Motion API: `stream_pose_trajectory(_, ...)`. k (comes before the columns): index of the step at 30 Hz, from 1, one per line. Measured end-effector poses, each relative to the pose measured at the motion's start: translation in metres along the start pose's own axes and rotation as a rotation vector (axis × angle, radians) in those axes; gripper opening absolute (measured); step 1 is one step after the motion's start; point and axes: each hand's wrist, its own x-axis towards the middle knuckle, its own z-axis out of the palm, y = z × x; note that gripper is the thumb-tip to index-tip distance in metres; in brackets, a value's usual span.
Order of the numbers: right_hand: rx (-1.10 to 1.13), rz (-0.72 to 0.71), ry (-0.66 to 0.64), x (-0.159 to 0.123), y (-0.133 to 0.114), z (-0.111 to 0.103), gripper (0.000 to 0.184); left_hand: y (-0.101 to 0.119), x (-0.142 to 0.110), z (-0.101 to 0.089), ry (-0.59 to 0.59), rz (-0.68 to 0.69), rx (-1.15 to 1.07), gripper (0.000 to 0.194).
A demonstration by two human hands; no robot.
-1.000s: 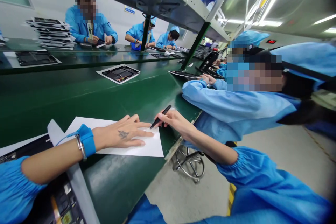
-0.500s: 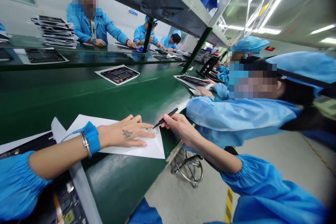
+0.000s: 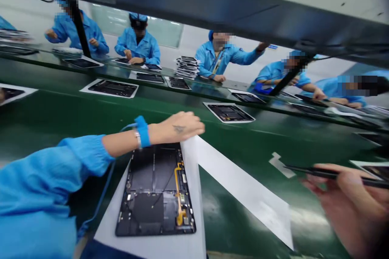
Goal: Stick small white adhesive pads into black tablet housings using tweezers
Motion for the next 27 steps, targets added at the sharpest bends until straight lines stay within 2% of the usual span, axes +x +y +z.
stream_pose_trajectory(2, 0.027, 0.070, -0.009, -0.003, -0.010, 0.023, 0.035, -0.022, -0.050, 0.000, -0.078, -0.176, 0.019, 0.035)
stream_pose_trajectory(4, 0.025, 0.142, -0.103, -0.009, -0.024, 0.060, 0.049, -0.033, -0.087, 0.011, -0.095, -0.238, 0.027, 0.032)
stream_pose_trajectory(5, 0.035, 0.163, -0.181, -0.012, -0.031, 0.082, 0.051, -0.035, -0.100, 0.017, -0.087, -0.249, 0.026, 0.031)
stream_pose_trajectory(7, 0.087, 0.161, -0.356, -0.019, -0.040, 0.127, 0.051, -0.033, -0.113, 0.030, -0.057, -0.241, 0.012, 0.029)
stream_pose_trajectory(9, 0.156, 0.166, -0.523, -0.022, -0.037, 0.169, 0.052, -0.028, -0.118, 0.040, -0.035, -0.207, -0.019, 0.028)
stream_pose_trajectory(12, 0.214, 0.220, -0.592, -0.016, -0.012, 0.211, 0.055, -0.022, -0.120, 0.049, 0.002, -0.171, -0.066, 0.028)
stream_pose_trajectory(14, 0.210, 0.260, -0.565, -0.009, 0.011, 0.222, 0.058, -0.021, -0.122, 0.053, 0.074, -0.156, -0.114, 0.029)
stream_pose_trajectory(18, 0.155, 0.298, -0.545, 0.003, 0.039, 0.219, 0.055, -0.019, -0.126, 0.058, 0.206, -0.132, -0.155, 0.030)
stream_pose_trajectory(23, 0.077, 0.274, -0.619, 0.006, 0.041, 0.219, 0.052, -0.015, -0.125, 0.057, 0.202, -0.141, -0.118, 0.029)
stream_pose_trajectory(27, 0.086, 0.332, -0.640, 0.008, 0.041, 0.221, 0.052, -0.013, -0.124, 0.055, 0.187, -0.142, -0.123, 0.028)
